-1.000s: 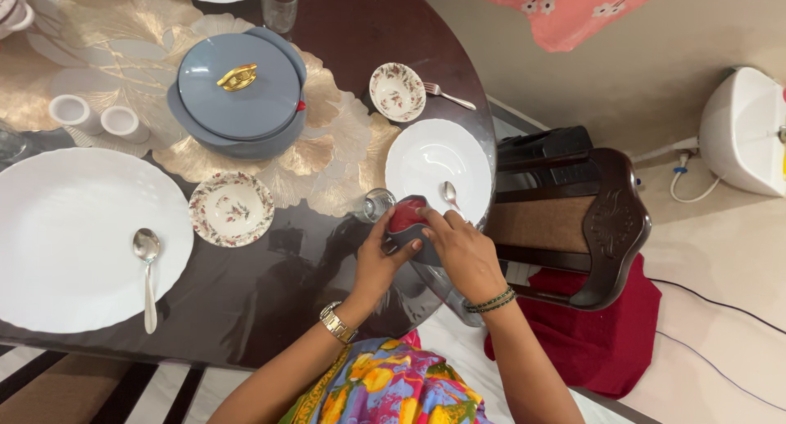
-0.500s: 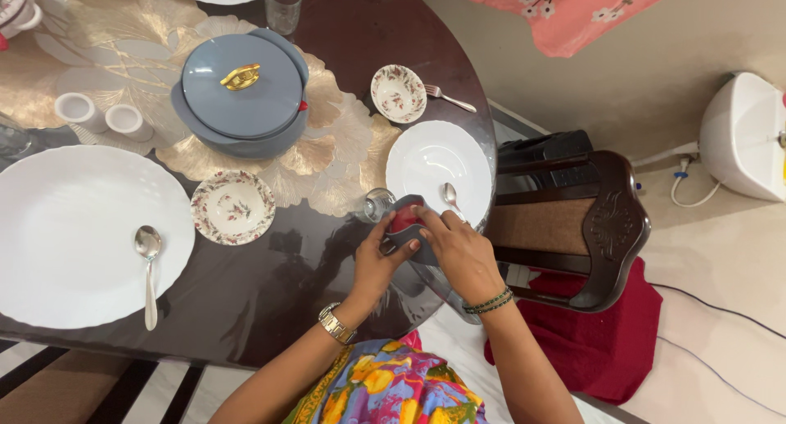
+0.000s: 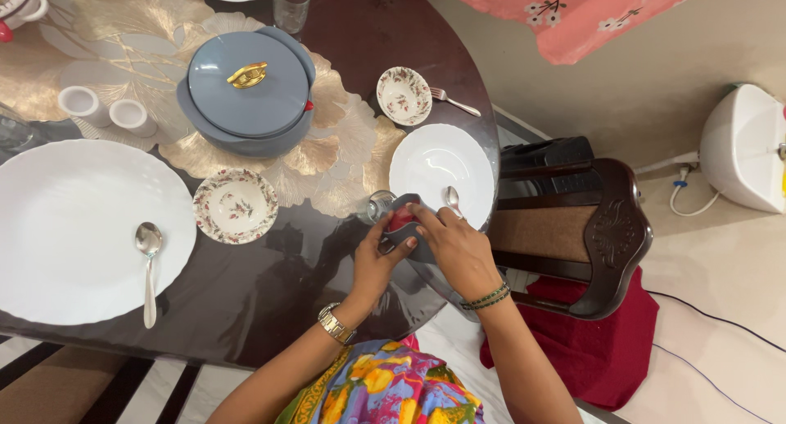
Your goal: The person places a red and grey pitcher on a dining table already set with plates, bowls, and cutlery. They then open a grey serving pot, stir a white substance inside with a red spoon, and close the pot.
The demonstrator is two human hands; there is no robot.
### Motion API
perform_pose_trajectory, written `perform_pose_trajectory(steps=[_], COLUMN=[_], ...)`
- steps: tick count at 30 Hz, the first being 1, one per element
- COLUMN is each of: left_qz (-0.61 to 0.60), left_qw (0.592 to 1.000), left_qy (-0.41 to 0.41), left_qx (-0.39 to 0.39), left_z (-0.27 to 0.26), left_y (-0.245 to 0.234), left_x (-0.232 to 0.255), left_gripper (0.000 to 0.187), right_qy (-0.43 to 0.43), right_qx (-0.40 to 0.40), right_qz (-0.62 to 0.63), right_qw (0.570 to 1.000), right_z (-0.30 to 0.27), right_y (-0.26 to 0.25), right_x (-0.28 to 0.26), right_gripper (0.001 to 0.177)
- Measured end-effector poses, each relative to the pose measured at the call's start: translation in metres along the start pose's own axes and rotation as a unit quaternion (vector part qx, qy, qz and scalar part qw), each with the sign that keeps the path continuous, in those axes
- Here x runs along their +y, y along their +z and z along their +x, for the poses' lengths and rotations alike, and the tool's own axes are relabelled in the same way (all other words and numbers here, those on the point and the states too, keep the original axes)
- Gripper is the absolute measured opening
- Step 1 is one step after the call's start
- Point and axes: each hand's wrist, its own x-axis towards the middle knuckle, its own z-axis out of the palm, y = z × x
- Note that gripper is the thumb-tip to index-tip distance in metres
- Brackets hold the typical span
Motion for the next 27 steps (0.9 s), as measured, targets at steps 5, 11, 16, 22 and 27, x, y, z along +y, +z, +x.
perform_pose_trajectory(steps=[5,11,16,22,27], left_qz=[-0.012,0.027,0.049,0.272,0.339], left_qw=[1.0,1.0,0.998,0.961,0.925], left_qy=[-0.021,-0.003,0.027,0.045,0.164], left_qx=[-0.001,-0.009,-0.034,-0.032,-0.046], left_z=[0.0,0.003,-0.002,-0.016,-0.033], left_y=[-0.003,-0.003,-0.002,-0.002,0.009], left_x=[0.002,-0.001,0.003,0.022,0.036], left_gripper=[0.075,0.079,0.084,0.087,0.082], right_qy=[0.002,0.032,0.07,0.077,0.117], right_qx=[-0.003,0.004,0.028,0.118,0.164], right_qz=[-0.001,0.012,0.064,0.131,0.208], right_qw=[1.0,0.999,0.995,0.981,0.957], right_z=[0.003,-0.008,-0.029,-0.059,-0.09], right_y=[0.002,0.008,0.016,0.029,0.036], right_x=[-0.001,0.003,0.006,0.006,0.007], right_gripper=[0.037,0.035,0.035,0.039,0.041])
